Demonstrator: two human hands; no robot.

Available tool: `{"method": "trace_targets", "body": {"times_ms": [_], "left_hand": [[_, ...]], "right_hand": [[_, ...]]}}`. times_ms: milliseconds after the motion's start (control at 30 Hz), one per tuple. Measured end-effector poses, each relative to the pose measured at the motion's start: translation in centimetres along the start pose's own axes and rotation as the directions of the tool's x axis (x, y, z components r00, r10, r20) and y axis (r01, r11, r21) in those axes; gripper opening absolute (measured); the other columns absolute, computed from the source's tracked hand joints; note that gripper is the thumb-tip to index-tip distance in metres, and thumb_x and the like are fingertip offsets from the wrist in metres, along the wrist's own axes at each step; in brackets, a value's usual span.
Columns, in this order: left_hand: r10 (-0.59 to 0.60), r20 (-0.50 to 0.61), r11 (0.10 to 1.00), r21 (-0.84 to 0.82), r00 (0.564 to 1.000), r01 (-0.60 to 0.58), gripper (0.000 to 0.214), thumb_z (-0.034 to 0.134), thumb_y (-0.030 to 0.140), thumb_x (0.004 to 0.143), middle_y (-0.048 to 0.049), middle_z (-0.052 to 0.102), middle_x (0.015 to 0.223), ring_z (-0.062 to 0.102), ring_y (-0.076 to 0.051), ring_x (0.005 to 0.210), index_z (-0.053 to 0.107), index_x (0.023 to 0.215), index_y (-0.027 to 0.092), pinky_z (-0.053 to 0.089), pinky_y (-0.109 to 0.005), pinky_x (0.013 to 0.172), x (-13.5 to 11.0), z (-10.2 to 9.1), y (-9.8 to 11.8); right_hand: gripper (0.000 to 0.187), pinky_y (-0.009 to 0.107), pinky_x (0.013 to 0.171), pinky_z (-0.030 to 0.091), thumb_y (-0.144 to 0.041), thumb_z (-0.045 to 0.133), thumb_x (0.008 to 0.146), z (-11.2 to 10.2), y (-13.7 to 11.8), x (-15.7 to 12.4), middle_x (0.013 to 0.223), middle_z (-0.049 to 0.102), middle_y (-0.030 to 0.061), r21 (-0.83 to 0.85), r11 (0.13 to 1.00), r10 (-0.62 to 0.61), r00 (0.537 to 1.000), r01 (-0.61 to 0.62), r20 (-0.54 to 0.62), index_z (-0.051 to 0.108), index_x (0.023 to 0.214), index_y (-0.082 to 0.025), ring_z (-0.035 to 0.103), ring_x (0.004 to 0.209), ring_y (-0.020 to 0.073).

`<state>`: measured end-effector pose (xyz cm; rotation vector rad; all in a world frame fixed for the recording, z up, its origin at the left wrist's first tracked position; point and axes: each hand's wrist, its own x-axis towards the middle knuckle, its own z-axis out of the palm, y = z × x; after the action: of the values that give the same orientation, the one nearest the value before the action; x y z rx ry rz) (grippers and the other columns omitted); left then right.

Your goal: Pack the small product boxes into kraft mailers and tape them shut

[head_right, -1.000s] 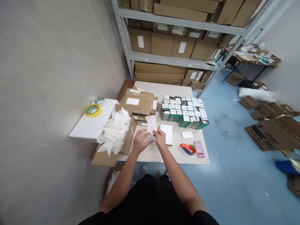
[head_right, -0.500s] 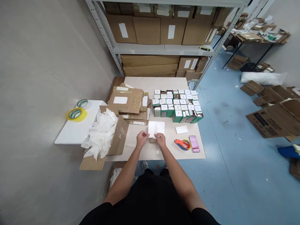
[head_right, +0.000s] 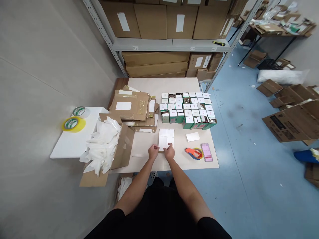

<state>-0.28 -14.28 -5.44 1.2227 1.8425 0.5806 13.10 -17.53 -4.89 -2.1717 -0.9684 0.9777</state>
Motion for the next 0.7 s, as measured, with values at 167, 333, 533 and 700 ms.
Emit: {"method": "trace_targets", "body": {"times_ms": [167, 333, 533, 700], "left_hand": [[-0.011, 0.015, 0.998, 0.059, 1.000, 0.010, 0.010, 0.068, 0.020, 0.080, 0.0004, 0.071, 0.080, 0.066, -0.016, 0.079, 0.059, 0.075, 0.022, 0.045, -0.025, 0.076, 0.2, 0.2, -0.7], [-0.034, 0.025, 0.994, 0.100, 0.999, 0.031, 0.006, 0.068, 0.020, 0.080, -0.0010, 0.073, 0.083, 0.068, -0.017, 0.080, 0.062, 0.077, 0.022, 0.046, -0.026, 0.077, 0.2, 0.3, -0.4], [-0.061, 0.051, 0.977, 0.208, 0.997, 0.049, 0.005, 0.068, 0.020, 0.082, -0.0021, 0.075, 0.088, 0.069, -0.019, 0.086, 0.064, 0.082, 0.022, 0.046, -0.026, 0.078, 0.1, -0.1, 0.7], [-0.061, 0.105, 0.878, 0.478, 0.993, 0.003, 0.016, 0.073, 0.034, 0.086, -0.0100, 0.073, 0.102, 0.069, -0.027, 0.100, 0.067, 0.093, 0.021, 0.049, -0.033, 0.083, 0.4, -1.3, 2.2]], "right_hand": [[0.035, 0.027, 0.067, 0.040, -0.027, 0.067, 0.086, 0.2, -0.3, -0.3, 0.081, 0.069, -0.0019, -0.155, 0.987, 0.061, 0.996, -0.051, 0.062, 0.056, 0.119, -0.024, 0.068, 0.084, 0.0212], [0.035, 0.027, 0.069, 0.040, -0.028, 0.068, 0.089, 0.0, -0.6, -0.3, 0.088, 0.072, -0.0003, -0.218, 0.972, 0.102, 0.991, -0.082, 0.082, 0.055, 0.122, -0.024, 0.069, 0.090, 0.0218], [0.033, 0.029, 0.072, 0.040, -0.029, 0.067, 0.092, 0.3, -0.8, -0.2, 0.093, 0.074, 0.0015, -0.279, 0.956, 0.125, 0.988, -0.095, 0.091, 0.053, 0.121, -0.026, 0.070, 0.095, 0.0232], [0.033, 0.032, 0.075, 0.041, -0.036, 0.068, 0.092, 0.0, -1.0, 0.1, 0.100, 0.075, 0.0093, -0.364, 0.926, 0.137, 0.986, -0.095, 0.091, 0.052, 0.119, -0.024, 0.071, 0.096, 0.0277]]}}
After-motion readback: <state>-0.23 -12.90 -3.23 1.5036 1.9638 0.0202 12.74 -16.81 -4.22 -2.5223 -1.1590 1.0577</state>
